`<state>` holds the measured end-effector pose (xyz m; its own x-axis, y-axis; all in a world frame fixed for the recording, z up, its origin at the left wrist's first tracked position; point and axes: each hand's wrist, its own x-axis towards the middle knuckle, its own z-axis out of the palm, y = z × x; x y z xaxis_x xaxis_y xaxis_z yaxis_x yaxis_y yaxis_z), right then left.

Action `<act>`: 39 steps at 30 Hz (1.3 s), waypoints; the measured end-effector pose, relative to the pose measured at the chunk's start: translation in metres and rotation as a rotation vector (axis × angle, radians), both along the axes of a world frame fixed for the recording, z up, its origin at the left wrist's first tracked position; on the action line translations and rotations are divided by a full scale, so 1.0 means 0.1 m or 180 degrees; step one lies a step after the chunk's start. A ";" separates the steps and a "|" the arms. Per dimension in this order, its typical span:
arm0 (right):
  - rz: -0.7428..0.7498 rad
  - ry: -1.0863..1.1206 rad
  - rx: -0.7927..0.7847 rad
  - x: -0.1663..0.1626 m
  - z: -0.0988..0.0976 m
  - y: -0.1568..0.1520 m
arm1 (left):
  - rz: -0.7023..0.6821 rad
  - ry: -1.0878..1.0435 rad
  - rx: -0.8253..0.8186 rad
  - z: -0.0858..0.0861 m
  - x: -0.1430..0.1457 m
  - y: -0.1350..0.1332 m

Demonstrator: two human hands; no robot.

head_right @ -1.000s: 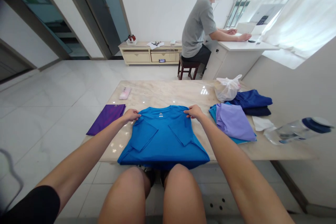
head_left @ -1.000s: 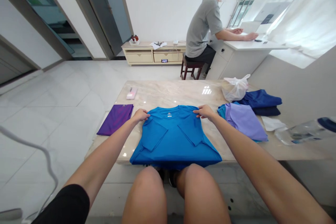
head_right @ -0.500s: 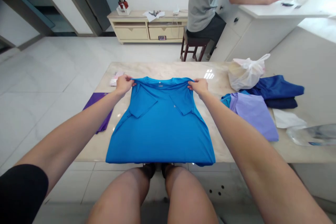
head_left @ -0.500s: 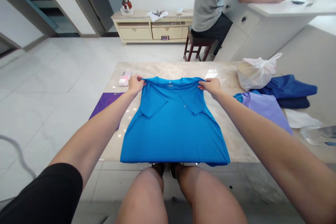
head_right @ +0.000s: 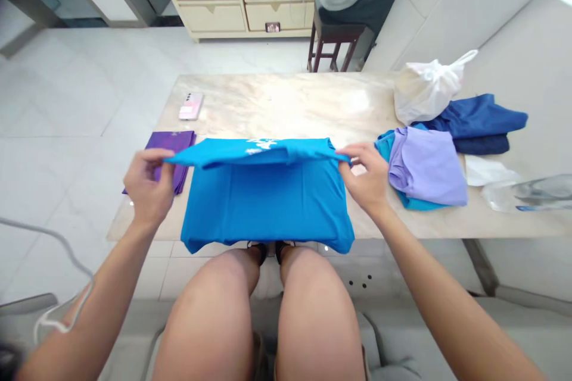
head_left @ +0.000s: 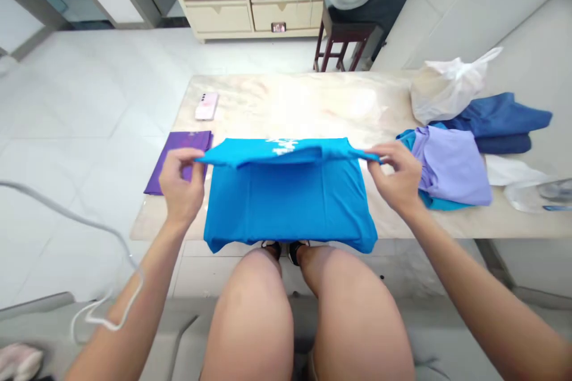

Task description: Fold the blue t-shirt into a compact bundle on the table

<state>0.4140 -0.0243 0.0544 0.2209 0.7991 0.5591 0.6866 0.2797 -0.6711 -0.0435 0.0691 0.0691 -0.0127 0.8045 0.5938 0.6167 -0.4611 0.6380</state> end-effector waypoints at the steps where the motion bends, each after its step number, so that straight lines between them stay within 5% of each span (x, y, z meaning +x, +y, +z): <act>1: 0.0121 -0.0238 -0.0109 -0.01 -0.11 -0.26 | -0.0082 0.0195 -0.0147 -0.11 -0.09 -0.27; 4: 0.0403 -0.0846 -0.0599 -0.02 -0.43 -0.72 | -0.0542 0.0792 -0.0748 -0.43 -0.26 -0.75; 7: 0.0477 -0.1133 -0.0983 -0.02 -0.53 -0.82 | -0.0876 0.1174 -0.1095 -0.55 -0.32 -0.83; 15: 0.0655 -0.1374 -0.0973 0.03 -0.04 -1.12 | -0.0787 0.1564 -0.0824 -0.10 -0.46 -0.96; 20: 0.1078 -0.1756 -0.1371 0.01 -0.17 -1.38 | -0.1058 0.1912 -0.1231 -0.19 -0.48 -1.16; 29: 0.0154 -0.1897 -0.1652 -0.65 -0.91 -0.80 | -0.0345 0.2468 -0.1449 -0.79 0.43 -0.86; 39: 0.0115 -0.1892 -0.1619 -0.29 -0.98 0.21 | -0.0328 0.2330 -0.1457 -0.84 0.76 0.17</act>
